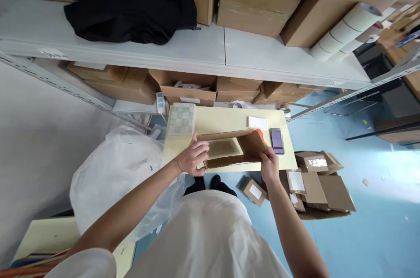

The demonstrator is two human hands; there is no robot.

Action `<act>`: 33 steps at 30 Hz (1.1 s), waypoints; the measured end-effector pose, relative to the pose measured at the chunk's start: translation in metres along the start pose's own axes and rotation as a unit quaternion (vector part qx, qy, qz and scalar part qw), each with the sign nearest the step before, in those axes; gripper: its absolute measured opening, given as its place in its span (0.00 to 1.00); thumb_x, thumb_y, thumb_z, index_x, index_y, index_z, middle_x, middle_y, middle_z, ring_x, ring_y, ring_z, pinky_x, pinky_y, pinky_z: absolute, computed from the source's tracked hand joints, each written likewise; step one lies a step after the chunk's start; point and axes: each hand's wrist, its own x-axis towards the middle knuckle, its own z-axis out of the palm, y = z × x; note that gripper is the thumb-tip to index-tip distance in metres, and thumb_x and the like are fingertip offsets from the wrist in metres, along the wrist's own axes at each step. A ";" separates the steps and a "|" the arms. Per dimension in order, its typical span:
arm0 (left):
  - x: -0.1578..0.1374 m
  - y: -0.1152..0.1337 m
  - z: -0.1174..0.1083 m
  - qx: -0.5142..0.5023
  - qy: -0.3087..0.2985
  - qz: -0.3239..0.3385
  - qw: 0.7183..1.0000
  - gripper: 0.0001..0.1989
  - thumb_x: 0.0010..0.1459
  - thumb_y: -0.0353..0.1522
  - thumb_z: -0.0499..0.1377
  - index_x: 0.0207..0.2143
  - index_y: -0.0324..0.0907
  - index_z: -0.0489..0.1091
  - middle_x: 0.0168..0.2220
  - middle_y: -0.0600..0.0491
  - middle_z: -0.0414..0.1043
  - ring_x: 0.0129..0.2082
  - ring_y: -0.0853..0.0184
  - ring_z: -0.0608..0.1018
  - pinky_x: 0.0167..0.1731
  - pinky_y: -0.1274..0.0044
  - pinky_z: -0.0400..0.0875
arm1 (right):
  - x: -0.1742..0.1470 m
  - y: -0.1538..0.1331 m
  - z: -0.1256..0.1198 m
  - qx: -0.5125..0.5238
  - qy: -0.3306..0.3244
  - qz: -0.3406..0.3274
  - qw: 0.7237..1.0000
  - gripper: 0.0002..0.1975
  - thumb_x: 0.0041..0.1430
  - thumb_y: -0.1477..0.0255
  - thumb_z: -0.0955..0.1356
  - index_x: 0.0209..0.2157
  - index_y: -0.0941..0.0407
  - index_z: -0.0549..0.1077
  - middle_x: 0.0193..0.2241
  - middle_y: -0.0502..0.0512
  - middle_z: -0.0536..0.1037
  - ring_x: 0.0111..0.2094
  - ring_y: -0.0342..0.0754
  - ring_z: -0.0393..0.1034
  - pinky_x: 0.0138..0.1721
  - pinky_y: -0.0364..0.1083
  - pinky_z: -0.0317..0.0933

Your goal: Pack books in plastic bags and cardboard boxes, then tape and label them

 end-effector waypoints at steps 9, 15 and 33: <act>0.000 0.013 0.026 -0.107 0.254 -0.357 0.892 0.34 0.57 0.39 0.55 0.63 0.42 0.45 0.65 0.39 0.44 0.66 0.53 0.51 0.60 0.57 0.52 | -0.013 0.006 0.013 -0.054 0.029 -0.023 0.998 0.22 0.54 0.69 0.63 0.50 0.53 0.73 0.45 0.58 0.72 0.50 0.54 0.63 0.54 0.56 0.58; 0.020 0.028 0.047 -0.196 0.234 -0.450 0.839 0.37 0.55 0.31 0.55 0.65 0.40 0.44 0.62 0.39 0.58 0.61 0.56 0.64 0.58 0.62 0.61 | 0.000 0.009 0.015 -0.022 0.022 -0.022 0.999 0.22 0.55 0.66 0.63 0.52 0.53 0.72 0.41 0.57 0.71 0.46 0.53 0.65 0.51 0.55 0.61; 0.031 0.031 0.021 -0.111 -0.027 -0.362 0.925 0.22 0.60 0.41 0.52 0.53 0.41 0.70 0.65 0.47 0.52 0.65 0.55 0.54 0.60 0.63 0.57 | 0.036 -0.004 -0.020 -0.238 -0.396 -0.204 0.863 0.37 0.48 0.50 0.70 0.57 0.53 0.67 0.56 0.63 0.65 0.56 0.63 0.60 0.56 0.59 0.57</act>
